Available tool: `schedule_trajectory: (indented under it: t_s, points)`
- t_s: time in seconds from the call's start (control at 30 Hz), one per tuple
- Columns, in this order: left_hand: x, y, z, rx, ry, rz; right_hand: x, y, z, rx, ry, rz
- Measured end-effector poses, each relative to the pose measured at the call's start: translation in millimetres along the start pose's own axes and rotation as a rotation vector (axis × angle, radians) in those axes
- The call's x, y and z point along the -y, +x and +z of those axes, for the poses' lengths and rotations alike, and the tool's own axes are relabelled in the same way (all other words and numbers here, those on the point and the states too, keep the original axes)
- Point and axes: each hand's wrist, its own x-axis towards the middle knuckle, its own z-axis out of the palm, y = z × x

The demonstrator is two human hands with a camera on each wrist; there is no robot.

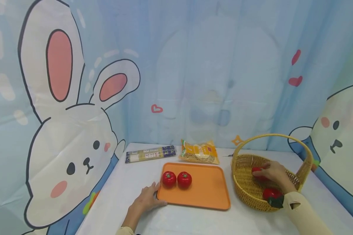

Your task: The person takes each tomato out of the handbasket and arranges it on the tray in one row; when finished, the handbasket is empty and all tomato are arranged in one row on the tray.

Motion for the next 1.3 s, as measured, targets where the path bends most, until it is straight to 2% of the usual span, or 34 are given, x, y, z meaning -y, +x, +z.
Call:
schedule_trajectory:
  t_s: [0.2,0.5,0.83,1.1,1.3]
  points:
    - [-0.3,0.4,0.4,0.001,-0.004,-0.009,16,-4.0,-6,-0.011,-0.023,-0.074]
    - [-1.2,0.2,0.7,-0.001,0.011,-0.022,41,-16.5,-11,-0.013,0.022,-0.115]
    - [1.2,3.1,1.6,-0.005,0.0,-0.017,69,-48.6,-19,-0.056,0.048,-0.167]
    - [-0.2,2.5,2.5,-0.001,0.001,-0.017,93,-78.9,-23,-0.095,-0.025,-0.315]
    - [0.4,1.1,1.4,0.0,-0.007,-0.009,112,-96.6,-16,-0.07,-0.035,-0.373]
